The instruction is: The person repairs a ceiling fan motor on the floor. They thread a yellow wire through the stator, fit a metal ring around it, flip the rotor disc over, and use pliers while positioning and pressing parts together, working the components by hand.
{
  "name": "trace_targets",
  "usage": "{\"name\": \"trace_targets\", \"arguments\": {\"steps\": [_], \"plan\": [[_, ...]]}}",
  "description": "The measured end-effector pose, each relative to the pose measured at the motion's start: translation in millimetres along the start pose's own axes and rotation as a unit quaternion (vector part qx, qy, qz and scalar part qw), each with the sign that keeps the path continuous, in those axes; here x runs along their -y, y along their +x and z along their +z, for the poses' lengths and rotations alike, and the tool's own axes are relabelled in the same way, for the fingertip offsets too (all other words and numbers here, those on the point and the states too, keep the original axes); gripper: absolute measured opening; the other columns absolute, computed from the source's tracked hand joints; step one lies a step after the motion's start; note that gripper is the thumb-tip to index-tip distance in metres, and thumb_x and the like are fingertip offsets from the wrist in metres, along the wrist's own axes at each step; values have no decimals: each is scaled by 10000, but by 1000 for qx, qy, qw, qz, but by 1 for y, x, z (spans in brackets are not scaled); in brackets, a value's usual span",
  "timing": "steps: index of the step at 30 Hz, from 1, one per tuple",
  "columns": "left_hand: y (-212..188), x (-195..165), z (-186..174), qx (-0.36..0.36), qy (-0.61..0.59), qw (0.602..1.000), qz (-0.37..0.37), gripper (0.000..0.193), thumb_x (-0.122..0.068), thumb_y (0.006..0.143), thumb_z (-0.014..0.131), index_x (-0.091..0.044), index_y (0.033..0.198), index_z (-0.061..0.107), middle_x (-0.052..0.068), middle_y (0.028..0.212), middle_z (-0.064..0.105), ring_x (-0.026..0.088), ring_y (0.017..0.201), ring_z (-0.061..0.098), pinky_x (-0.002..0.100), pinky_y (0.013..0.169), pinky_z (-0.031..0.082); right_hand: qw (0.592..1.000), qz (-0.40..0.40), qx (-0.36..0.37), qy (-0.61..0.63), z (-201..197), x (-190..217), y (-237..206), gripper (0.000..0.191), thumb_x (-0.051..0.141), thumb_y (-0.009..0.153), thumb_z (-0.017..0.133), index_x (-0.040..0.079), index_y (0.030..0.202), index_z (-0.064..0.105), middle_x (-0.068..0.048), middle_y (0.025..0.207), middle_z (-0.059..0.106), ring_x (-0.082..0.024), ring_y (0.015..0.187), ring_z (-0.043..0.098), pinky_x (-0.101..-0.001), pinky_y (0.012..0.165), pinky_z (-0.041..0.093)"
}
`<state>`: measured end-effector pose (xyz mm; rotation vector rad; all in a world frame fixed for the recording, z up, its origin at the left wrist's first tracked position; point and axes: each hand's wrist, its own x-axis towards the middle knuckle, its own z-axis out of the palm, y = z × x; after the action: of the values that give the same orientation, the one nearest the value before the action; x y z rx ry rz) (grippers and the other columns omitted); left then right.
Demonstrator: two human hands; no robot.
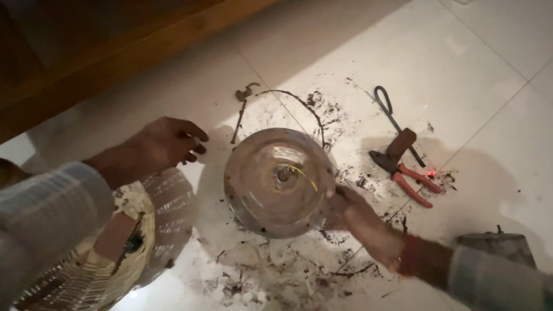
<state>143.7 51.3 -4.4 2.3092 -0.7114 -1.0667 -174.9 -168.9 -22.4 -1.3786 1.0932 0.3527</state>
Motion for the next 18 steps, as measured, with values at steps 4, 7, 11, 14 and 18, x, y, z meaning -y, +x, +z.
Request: {"name": "trace_targets", "arguments": {"steps": [4, 7, 11, 14, 18], "plan": [[2, 14, -6, -91, 184, 976, 70, 316, -167, 911, 644, -143, 1206, 754, 73, 1145, 778, 224, 994, 723, 371, 929, 563, 995, 64, 75, 15, 0, -21, -21, 550, 402, 986, 516, 48, 1405, 485, -170, 1264, 714, -285, 1198, 736, -438, 1005, 593], [10, 24, -21, -98, 218, 968, 79, 307, -235, 910, 692, -129, 1186, 774, 96, 1135, 763, 234, 995, 713, 388, 947, 559, 994, 75, 85, -2, -11, -21, -20, 610, 260, 869, 613, 110, 1449, 501, -123, 1287, 745, -305, 1184, 735, -491, 980, 599], [17, 19, -6, 36, 29, 999, -7, 396, -318, 931, 624, -98, 1237, 743, 95, 1113, 820, 225, 972, 788, 410, 921, 611, 999, 32, 1, -18, -27, 9, -9, 700, 564, 949, 517, 114, 1483, 467, -136, 1388, 688, -282, 1317, 630, -455, 1071, 486], [18, 0, 28, 142, 56, 987, -54, 527, -487, 939, 567, -156, 1340, 654, 57, 1242, 758, 219, 1081, 736, 430, 947, 588, 994, -76, 46, -59, -27, 27, -6, 774, 573, 908, 484, 66, 1491, 436, -129, 1480, 602, -279, 1374, 590, -481, 1091, 475], [15, -19, 65, 148, 12, 982, -113, 663, -611, 1023, 439, -51, 1304, 658, 142, 1245, 753, 257, 1102, 744, 443, 909, 642, 994, 3, 52, -92, -16, 34, -1, 749, 598, 935, 432, 143, 1527, 376, -96, 1513, 511, -291, 1357, 571, -466, 1121, 440]]}}
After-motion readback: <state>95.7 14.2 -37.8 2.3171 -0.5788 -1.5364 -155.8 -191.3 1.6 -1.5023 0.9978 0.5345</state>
